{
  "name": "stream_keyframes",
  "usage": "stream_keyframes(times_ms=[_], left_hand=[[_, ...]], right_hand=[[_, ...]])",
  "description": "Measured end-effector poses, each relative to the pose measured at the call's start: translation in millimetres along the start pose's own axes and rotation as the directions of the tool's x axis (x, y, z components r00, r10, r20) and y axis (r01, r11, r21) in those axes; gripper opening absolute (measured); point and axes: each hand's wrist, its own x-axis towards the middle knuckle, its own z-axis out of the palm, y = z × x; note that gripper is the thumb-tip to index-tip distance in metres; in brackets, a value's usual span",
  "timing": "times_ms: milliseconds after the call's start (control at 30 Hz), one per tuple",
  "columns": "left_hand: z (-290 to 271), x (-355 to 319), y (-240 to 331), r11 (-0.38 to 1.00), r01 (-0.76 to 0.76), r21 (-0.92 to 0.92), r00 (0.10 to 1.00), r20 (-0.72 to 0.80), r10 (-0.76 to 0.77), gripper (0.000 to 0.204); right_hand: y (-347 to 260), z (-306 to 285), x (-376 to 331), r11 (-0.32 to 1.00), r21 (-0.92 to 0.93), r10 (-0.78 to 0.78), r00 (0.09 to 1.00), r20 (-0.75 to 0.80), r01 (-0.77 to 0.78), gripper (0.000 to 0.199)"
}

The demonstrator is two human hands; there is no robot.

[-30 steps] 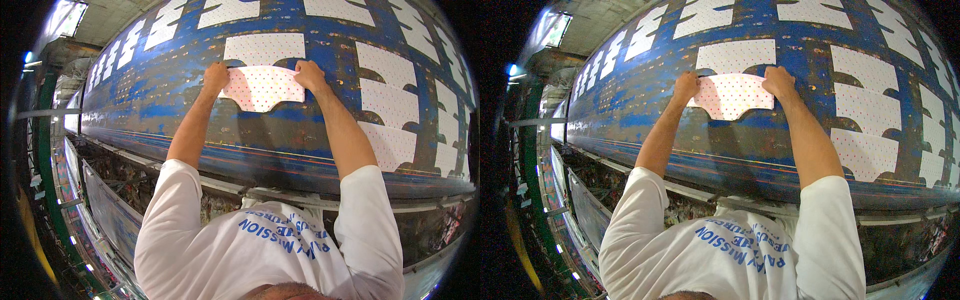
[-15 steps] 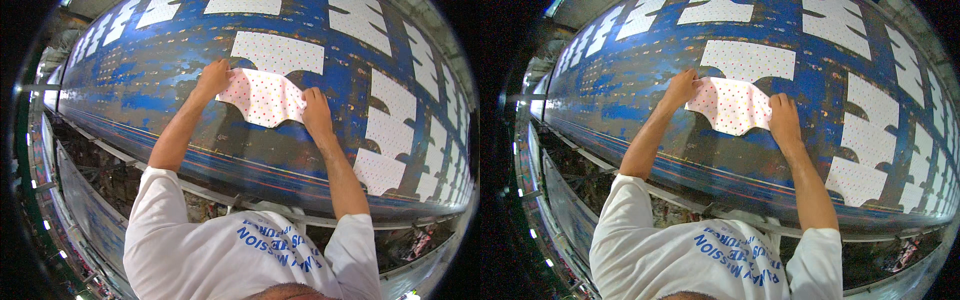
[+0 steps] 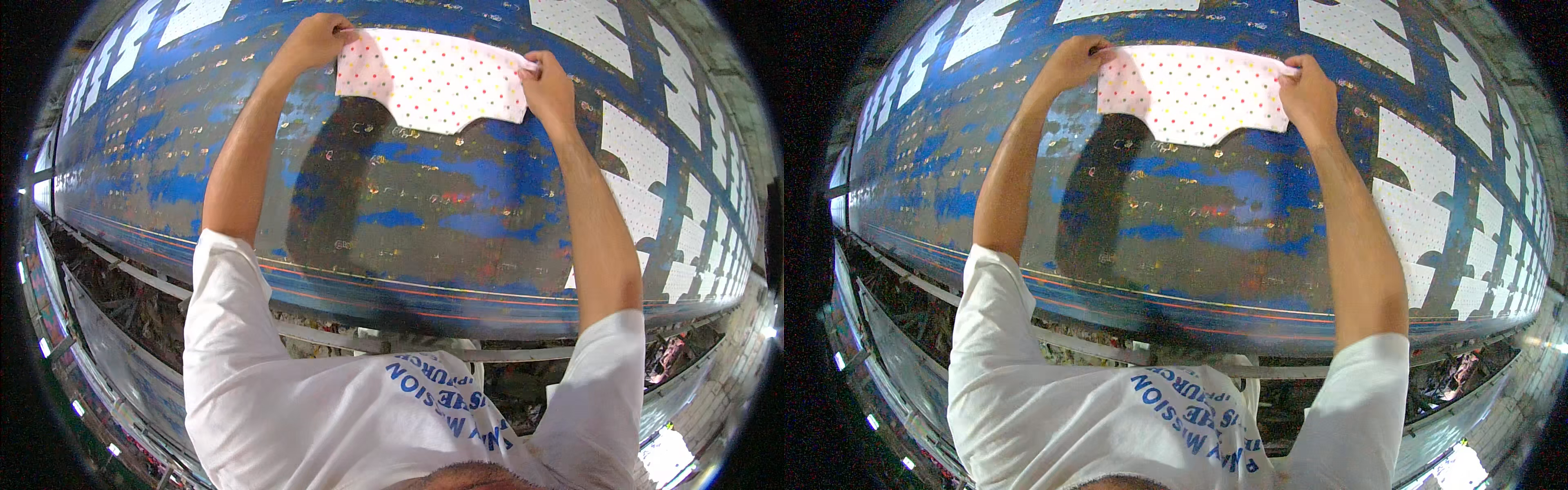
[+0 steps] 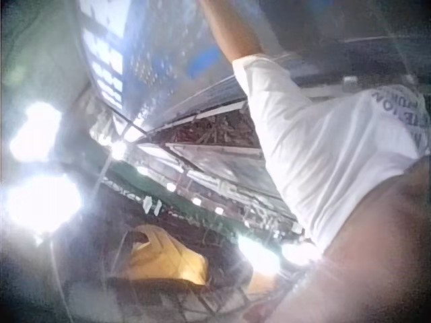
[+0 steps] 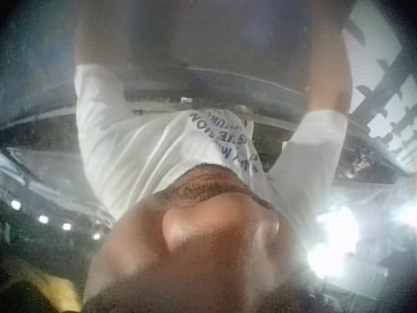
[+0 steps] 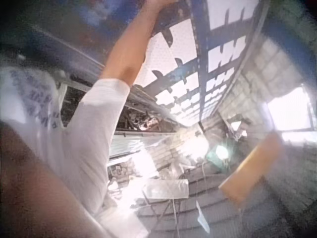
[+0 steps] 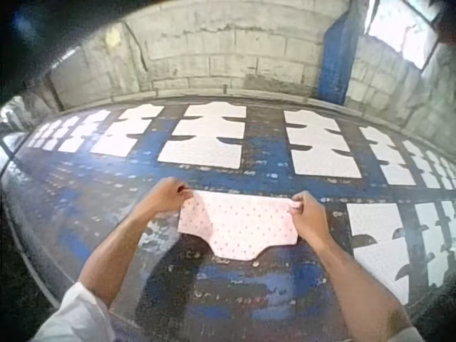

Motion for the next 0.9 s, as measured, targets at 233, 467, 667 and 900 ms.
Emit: stream_keyframes(times_ms=[233,467,667,900], left_hand=[[38,28,-20,0.988,0.124,0.097,0.989,0.075,-0.131,0.035],[51,17,20,0.938,0.189,0.290,0.978,-0.144,-0.152,0.029],[47,-18,53,0.986,0.037,0.163,0.965,-0.263,0.007,0.022],[27,-150,175,0.959,-0.214,-0.187,0.946,-0.286,0.155,0.024]], right_hand=[[16,28,50,0.928,-0.373,0.071,0.977,0.201,0.009,0.045],[15,32,62,0.891,-0.455,0.160,0.934,0.318,0.002,0.053],[8,26,2,0.950,-0.265,-0.153,0.985,0.075,0.168,0.034],[-3,-18,-109,0.938,0.154,-0.288,0.945,-0.153,0.311,0.020]])
